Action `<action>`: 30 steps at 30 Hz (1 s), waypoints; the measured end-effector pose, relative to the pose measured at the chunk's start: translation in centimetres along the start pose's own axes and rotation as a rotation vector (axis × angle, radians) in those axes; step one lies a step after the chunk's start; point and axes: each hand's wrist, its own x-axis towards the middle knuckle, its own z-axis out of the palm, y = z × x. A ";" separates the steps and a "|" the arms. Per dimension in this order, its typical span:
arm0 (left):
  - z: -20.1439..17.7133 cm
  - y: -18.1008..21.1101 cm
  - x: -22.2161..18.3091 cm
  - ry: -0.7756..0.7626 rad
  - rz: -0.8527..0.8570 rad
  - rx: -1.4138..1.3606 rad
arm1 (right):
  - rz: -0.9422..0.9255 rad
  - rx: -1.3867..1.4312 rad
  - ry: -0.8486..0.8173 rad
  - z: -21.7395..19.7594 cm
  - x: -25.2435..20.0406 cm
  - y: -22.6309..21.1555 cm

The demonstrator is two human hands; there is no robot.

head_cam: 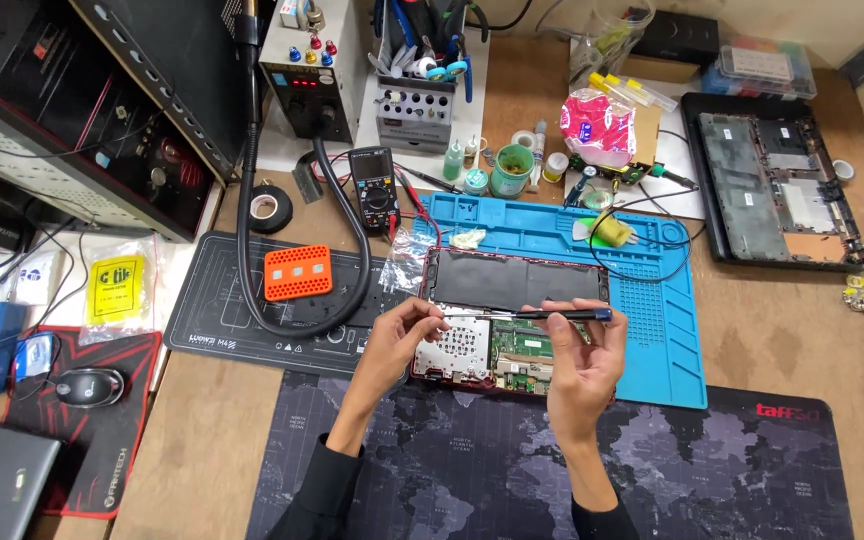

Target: Disassembling a laptop by removing screws and prying off the bottom cover to access internal components.

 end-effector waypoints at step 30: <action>-2.0 1.3 -4.1 -0.178 0.192 0.645 | -0.017 -0.208 -0.253 -1.6 -0.5 0.5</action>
